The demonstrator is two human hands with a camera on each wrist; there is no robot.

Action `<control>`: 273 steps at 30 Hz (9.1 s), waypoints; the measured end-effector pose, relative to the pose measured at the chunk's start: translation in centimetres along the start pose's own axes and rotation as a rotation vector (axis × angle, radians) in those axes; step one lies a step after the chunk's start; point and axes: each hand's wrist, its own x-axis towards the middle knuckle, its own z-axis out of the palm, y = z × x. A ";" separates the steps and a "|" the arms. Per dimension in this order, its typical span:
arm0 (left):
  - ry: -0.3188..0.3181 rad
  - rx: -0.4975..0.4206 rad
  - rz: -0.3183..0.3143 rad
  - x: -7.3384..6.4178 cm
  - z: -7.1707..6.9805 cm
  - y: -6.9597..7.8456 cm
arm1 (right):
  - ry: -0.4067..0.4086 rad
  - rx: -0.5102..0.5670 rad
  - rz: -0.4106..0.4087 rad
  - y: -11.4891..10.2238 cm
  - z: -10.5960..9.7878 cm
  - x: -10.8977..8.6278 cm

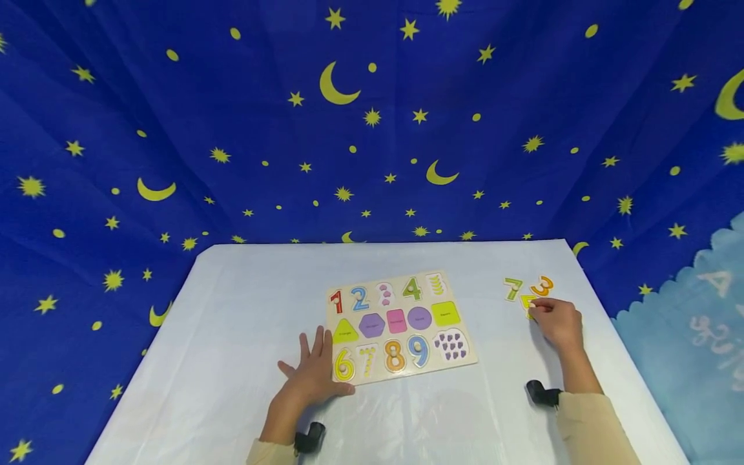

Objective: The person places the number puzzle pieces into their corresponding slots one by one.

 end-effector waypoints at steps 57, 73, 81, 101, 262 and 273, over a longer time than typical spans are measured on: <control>0.010 0.014 0.007 -0.1 0.1 0.0 | -0.123 0.090 -0.129 -4.4 2.5 -0.7; 0.012 -0.003 0.003 0.0 0.0 -0.2 | -0.173 0.112 -0.192 -7.3 5.0 0.0; 0.011 0.009 0.005 0.0 -0.1 -0.3 | -0.189 0.116 -0.215 -8.9 6.2 0.0; 0.005 -0.003 -0.004 -0.5 0.0 -0.3 | -0.257 0.119 -0.275 -11.7 8.4 0.6; 0.013 0.007 -0.010 0.0 0.2 0.1 | -0.282 0.150 -0.087 -5.1 3.5 0.4; 0.016 0.006 0.013 0.1 -0.1 -0.1 | -0.301 0.170 -0.102 -6.4 4.0 -0.9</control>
